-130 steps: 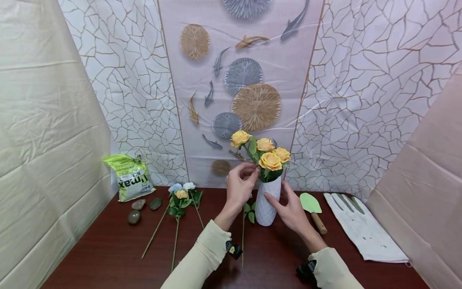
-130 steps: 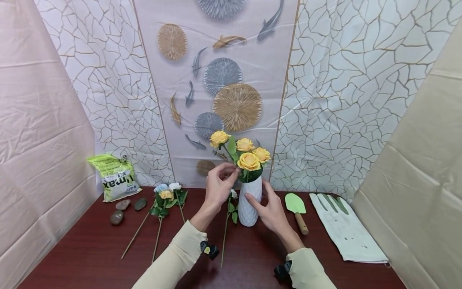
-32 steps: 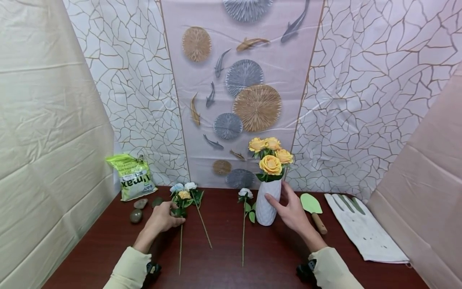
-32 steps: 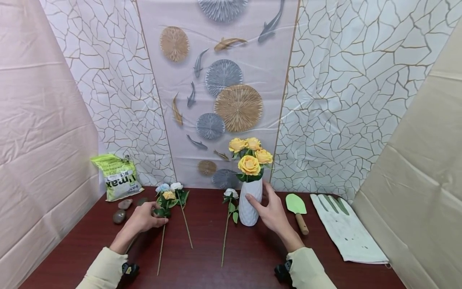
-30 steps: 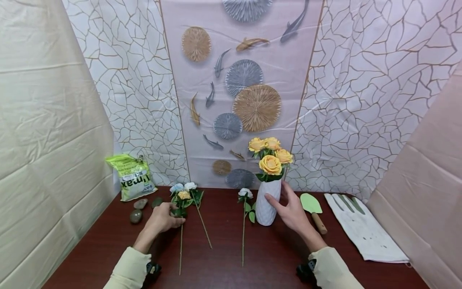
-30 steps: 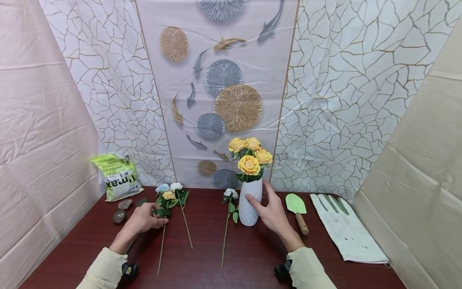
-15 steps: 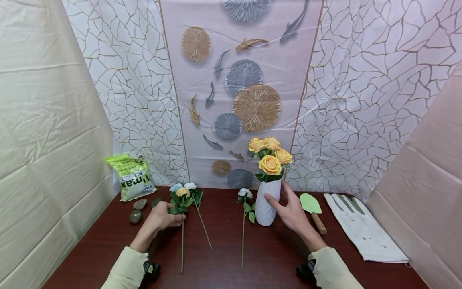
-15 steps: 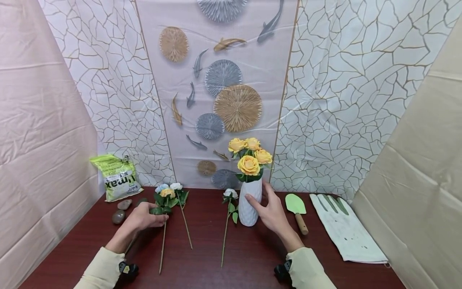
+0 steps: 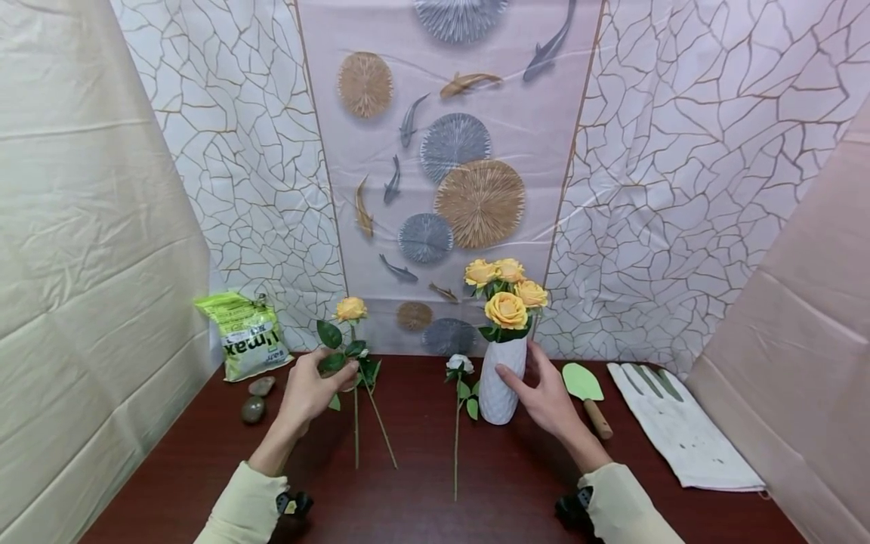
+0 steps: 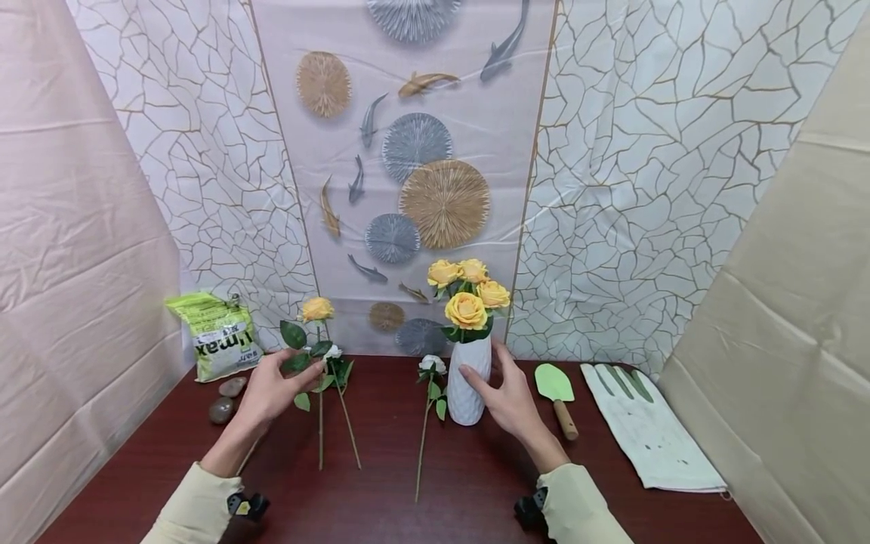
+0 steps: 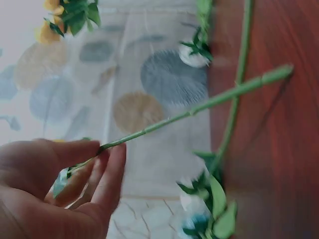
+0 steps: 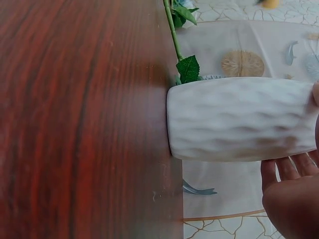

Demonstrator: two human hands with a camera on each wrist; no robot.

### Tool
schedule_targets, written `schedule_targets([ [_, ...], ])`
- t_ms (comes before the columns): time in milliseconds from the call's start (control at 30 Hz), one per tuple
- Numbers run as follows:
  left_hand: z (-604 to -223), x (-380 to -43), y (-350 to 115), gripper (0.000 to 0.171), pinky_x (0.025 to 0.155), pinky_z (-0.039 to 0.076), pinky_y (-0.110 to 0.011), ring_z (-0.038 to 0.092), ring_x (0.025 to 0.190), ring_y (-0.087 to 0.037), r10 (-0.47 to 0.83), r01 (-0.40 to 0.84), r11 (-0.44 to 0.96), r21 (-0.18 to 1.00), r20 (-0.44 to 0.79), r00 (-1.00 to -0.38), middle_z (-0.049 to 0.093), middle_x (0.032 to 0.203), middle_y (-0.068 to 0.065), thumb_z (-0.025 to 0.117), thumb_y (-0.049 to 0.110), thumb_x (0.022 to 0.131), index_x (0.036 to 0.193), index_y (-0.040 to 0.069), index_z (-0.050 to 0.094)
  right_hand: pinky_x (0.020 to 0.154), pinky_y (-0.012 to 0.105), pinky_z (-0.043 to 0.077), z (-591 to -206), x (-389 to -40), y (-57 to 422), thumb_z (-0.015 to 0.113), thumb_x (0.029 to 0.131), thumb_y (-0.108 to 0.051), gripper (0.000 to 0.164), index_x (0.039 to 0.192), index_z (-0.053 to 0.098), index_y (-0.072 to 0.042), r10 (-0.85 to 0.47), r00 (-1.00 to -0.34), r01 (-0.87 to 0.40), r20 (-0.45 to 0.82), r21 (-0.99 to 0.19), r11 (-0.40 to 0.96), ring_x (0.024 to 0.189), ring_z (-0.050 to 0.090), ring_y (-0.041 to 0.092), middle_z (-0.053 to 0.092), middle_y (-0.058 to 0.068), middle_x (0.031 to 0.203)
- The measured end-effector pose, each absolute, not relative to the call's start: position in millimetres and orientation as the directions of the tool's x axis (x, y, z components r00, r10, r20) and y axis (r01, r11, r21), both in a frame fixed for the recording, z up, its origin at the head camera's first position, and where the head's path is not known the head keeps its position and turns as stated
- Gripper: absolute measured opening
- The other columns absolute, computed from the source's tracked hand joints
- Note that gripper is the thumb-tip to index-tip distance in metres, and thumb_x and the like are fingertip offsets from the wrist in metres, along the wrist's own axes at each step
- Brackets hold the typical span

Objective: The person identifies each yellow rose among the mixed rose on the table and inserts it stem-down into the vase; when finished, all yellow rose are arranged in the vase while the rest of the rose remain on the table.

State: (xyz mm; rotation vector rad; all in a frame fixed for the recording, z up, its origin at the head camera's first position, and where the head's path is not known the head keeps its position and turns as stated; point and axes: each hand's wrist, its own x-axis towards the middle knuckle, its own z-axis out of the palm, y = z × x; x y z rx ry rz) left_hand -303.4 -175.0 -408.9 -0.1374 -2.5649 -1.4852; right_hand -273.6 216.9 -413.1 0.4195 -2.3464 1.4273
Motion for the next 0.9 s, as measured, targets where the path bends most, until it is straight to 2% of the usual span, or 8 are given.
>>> schedule_targets([
  [67, -403, -303, -165, 0.050, 0.074, 0.061, -0.031, 0.076, 0.090, -0.022, -0.021, 0.189, 0.385, 0.903, 0.214, -0.977, 0.077, 0.106, -0.008, 0.073, 0.043, 0.092, 0.130, 0.014, 0.063, 0.104, 0.047, 0.049, -413, -274, 217, 0.068, 0.097, -0.033, 0.071, 0.156, 0.033, -0.015, -0.064, -0.891, -0.429, 0.449, -0.788, 0.442, 0.134, 0.055, 0.023, 0.053, 0.006, 0.147],
  [167, -393, -303, -149, 0.047, 0.080, 0.063, -0.033, 0.076, 0.098, -0.028, -0.018, 0.226, 0.169, 0.959, 0.233, -0.972, 0.072, 0.116, -0.015, 0.074, 0.033, 0.093, 0.132, 0.010, 0.061, 0.104, 0.044, 0.050, -415, -276, 218, 0.069, 0.097, -0.034, 0.073, 0.157, 0.032, -0.017, -0.064, -0.891, -0.429, 0.450, -0.786, 0.445, 0.135, 0.054, 0.022, 0.052, 0.005, 0.149],
  [300, -383, -308, -127, 0.042, 0.084, 0.062, -0.034, 0.074, 0.102, -0.030, -0.036, 0.303, -0.039, 0.952, 0.302, -0.953, 0.068, 0.121, -0.023, 0.073, 0.020, 0.094, 0.131, 0.007, 0.061, 0.103, 0.040, 0.051, -416, -277, 217, 0.069, 0.096, -0.034, 0.072, 0.157, 0.032, -0.018, -0.067, -0.889, -0.433, 0.452, -0.785, 0.444, 0.134, 0.054, 0.021, 0.052, 0.004, 0.148],
  [367, -382, -314, -116, 0.040, 0.084, 0.062, -0.035, 0.076, 0.098, -0.027, -0.056, 0.342, -0.113, 0.933, 0.337, -0.940, 0.069, 0.119, -0.023, 0.073, 0.018, 0.094, 0.130, 0.006, 0.062, 0.103, 0.039, 0.051, -415, -277, 217, 0.069, 0.097, -0.034, 0.071, 0.156, 0.033, -0.018, -0.069, -0.888, -0.436, 0.455, -0.784, 0.441, 0.134, 0.054, 0.021, 0.052, 0.004, 0.148],
  [600, -369, -326, -76, 0.034, 0.088, 0.061, -0.036, 0.072, 0.106, -0.036, -0.138, 0.442, -0.278, 0.853, 0.419, -0.897, 0.070, 0.115, -0.023, 0.071, 0.016, 0.095, 0.124, 0.001, 0.062, 0.105, 0.044, 0.049, -416, -277, 218, 0.069, 0.097, -0.033, 0.071, 0.156, 0.033, -0.019, -0.066, -0.888, -0.437, 0.456, -0.788, 0.434, 0.135, 0.053, 0.020, 0.051, 0.003, 0.148],
  [767, -355, -331, -53, 0.027, 0.088, 0.060, -0.036, 0.070, 0.106, -0.039, -0.226, 0.547, -0.320, 0.774, 0.498, -0.837, 0.068, 0.112, -0.025, 0.067, 0.016, 0.097, 0.120, 0.004, 0.061, 0.107, 0.047, 0.047, -416, -277, 217, 0.068, 0.097, -0.032, 0.072, 0.157, 0.031, -0.018, -0.071, -0.887, -0.440, 0.457, -0.787, 0.433, 0.138, 0.050, 0.022, 0.049, 0.004, 0.151],
  [900, -346, -333, -40, 0.026, 0.089, 0.060, -0.037, 0.071, 0.105, -0.036, -0.255, 0.595, -0.346, 0.725, 0.537, -0.804, 0.067, 0.111, -0.029, 0.066, 0.016, 0.098, 0.119, 0.003, 0.059, 0.106, 0.044, 0.048, -416, -277, 216, 0.068, 0.097, -0.032, 0.072, 0.157, 0.031, -0.017, -0.073, -0.886, -0.442, 0.458, -0.784, 0.436, 0.137, 0.051, 0.021, 0.049, 0.004, 0.151],
])
